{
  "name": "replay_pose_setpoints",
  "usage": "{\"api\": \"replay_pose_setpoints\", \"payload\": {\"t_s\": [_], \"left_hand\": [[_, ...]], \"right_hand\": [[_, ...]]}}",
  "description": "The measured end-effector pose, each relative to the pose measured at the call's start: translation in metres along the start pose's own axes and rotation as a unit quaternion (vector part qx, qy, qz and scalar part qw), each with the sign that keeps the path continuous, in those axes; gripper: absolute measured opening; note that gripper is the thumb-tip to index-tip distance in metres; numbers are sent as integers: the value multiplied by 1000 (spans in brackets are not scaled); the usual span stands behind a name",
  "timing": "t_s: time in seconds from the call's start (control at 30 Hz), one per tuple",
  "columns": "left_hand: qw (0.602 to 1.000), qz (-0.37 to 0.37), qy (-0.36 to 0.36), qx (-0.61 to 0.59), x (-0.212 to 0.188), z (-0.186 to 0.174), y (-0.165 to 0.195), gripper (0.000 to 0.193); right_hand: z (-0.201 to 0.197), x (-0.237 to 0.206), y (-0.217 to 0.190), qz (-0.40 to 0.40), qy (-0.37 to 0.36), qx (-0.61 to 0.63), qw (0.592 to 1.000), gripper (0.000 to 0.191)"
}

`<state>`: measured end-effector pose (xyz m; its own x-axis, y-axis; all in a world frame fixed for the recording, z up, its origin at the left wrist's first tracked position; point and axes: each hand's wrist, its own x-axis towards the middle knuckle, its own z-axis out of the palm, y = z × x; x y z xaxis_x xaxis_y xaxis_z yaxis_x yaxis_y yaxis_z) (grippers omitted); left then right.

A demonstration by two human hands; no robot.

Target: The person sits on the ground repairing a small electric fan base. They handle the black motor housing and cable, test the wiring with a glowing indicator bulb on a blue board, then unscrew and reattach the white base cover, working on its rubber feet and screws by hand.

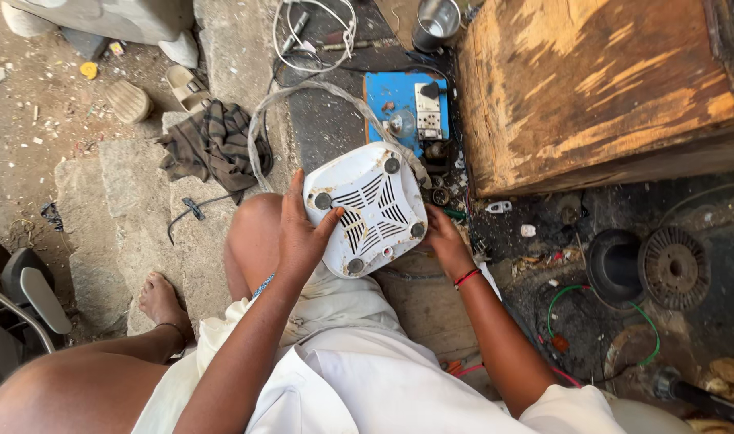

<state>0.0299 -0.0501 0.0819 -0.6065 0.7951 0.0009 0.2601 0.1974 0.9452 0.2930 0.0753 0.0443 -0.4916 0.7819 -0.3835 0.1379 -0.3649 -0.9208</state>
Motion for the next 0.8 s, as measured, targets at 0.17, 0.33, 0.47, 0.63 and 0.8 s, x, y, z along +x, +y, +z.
{"api": "replay_pose_setpoints", "payload": {"t_s": [0.17, 0.33, 0.47, 0.63, 0.8], "left_hand": [[999, -17, -2, -49, 7, 0, -16, 105], [970, -74, -22, -230, 15, 7, -38, 98], [961, -79, -18, -265, 24, 4, -42, 95], [970, -51, -27, -235, 27, -10, -23, 81], [929, -109, -49, -351, 32, -35, 22, 81]], "right_hand": [[24, 17, -21, -182, -69, -357, 914, 70], [33, 34, -26, -121, -99, -327, 932, 62], [30, 38, -31, -108, -70, -346, 929, 59], [18, 28, -29, -169, -110, -321, 925, 67], [12, 15, -52, -234, -115, -269, 927, 79]]}}
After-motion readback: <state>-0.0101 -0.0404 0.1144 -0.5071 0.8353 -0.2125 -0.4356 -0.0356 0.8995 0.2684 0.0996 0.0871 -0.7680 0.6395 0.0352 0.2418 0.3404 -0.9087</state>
